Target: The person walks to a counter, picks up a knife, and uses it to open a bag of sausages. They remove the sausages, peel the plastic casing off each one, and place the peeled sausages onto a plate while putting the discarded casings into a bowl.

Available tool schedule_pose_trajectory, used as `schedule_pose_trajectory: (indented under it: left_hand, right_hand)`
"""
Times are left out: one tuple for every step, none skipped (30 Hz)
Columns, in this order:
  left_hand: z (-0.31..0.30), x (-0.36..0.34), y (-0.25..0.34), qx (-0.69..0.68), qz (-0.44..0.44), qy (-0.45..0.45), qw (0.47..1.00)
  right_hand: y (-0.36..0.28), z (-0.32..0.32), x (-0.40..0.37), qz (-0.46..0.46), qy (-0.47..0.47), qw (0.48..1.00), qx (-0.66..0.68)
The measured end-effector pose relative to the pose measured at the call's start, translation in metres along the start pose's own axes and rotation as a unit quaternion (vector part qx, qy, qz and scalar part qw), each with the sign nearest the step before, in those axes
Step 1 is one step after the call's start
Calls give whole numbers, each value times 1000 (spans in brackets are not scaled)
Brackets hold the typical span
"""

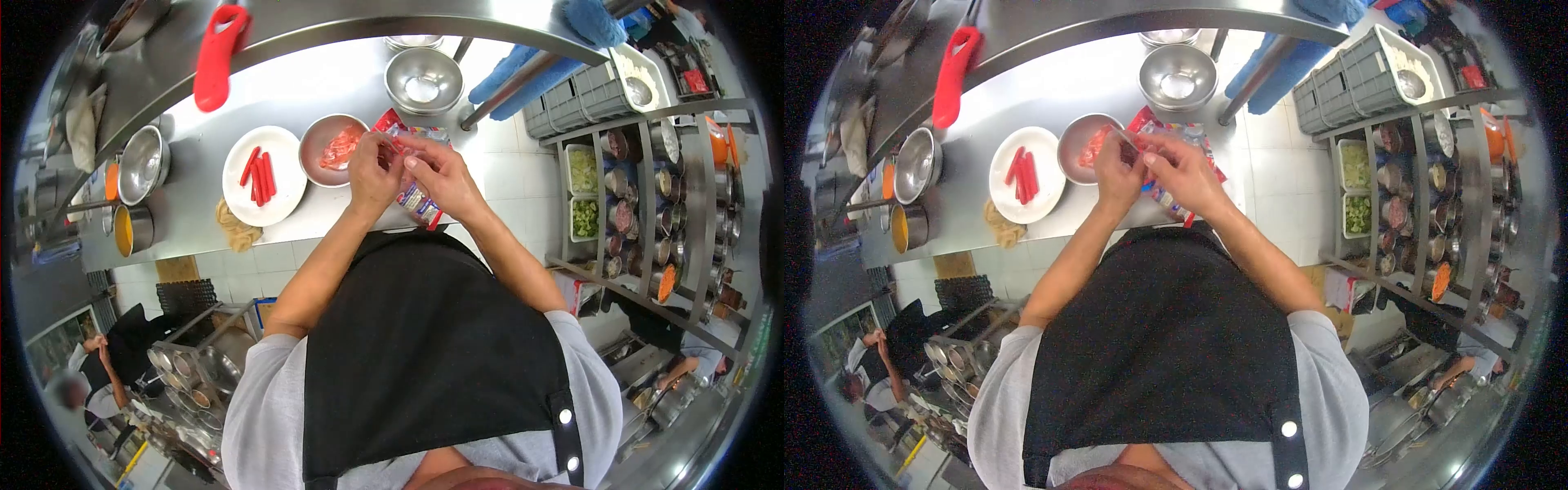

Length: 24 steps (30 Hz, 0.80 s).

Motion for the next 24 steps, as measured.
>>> schedule_pose_trajectory:
  left_hand:
    - [-5, -1, -3, -8, 1, 17, 1000]
    - [-10, -2, -6, -6, 21, 28, 999]
    - [-18, -1, -5, -3, 41, 38, 998]
    - [-25, 0, -5, 0, 61, 48, 997]
    - [-32, 1, -6, 15, 77, 60, 995]
    - [-38, 1, -7, 29, 93, 71, 993]
    - [-44, 1, -7, 44, 108, 82, 990]
    - [-50, 1, -6, 37, 106, 85, 990]
    - [-56, 0, -3, 30, 105, 88, 990]
    - [-60, 0, -1, 23, 105, 91, 990]
    - [-63, 0, -1, 30, 112, 103, 988]
    - [-66, -1, 0, 37, 118, 114, 986]
    - [-69, -2, 0, 45, 125, 126, 983]
    - [-70, -3, -4, 40, 122, 122, 984]
    - [-70, -5, -8, 35, 119, 118, 985]
    - [-70, -7, -11, 30, 117, 113, 986]
    - [-71, -7, -14, 35, 122, 119, 985]
    - [-74, -6, -14, 41, 128, 124, 983]
    - [-76, -6, -14, 46, 133, 128, 982]
    - [-79, -8, -15, 32, 115, 101, 988]
    - [-82, -9, -16, 16, 98, 74, 992]
    - [-86, -10, -17, 0, 81, 47, 996]
    - [-91, -10, -16, -18, 67, 16, 997]
    - [-97, -10, -15, -36, 53, -14, 998]
  right_hand:
    - [-4, 8, -2, -9, -6, 1000, -4]
    - [-6, 16, -3, -17, -11, 1000, -8]
    - [-3, 21, -3, -16, -9, 1000, -11]
    - [2, 25, -4, -14, -6, 1000, -14]
    - [5, 29, -5, -12, -2, 1000, -17]
    - [4, 34, -6, -13, -1, 999, -31]
    - [4, 40, -6, -13, 1, 999, -44]
    - [3, 45, -7, -14, 3, 998, -57]
    - [5, 48, -8, -22, 4, 998, -62]
    - [10, 50, -8, -31, 4, 997, -66]
    - [12, 53, -8, -40, 5, 997, -70]
    - [10, 57, -9, -50, 11, 996, -76]
    - [8, 64, -11, -60, 17, 995, -82]
    - [7, 68, -12, -70, 23, 993, -88]
    - [10, 71, -12, -86, 30, 991, -100]
    - [13, 72, -11, -103, 37, 988, -111]
    - [15, 73, -9, -120, 45, 984, -122]
    - [16, 73, -8, -104, 35, 989, -102]
    - [16, 73, -7, -88, 26, 992, -82]
    - [16, 72, -7, -70, 18, 995, -61]
    - [16, 73, -9, -66, 10, 996, -59]
    - [13, 73, -10, -62, 1, 996, -58]
    - [12, 73, -12, -59, -7, 997, -57]
    - [13, 73, -12, -59, -13, 997, -54]
Point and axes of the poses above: each hand's wrist, its own x-axis towards the middle knuckle, its own z-axis out of the palm, y = z × x, the point moved 2 cm from there along x, towards the middle knuckle, and after that the axes turned 15 degrees about x, right-handed, at the moved point
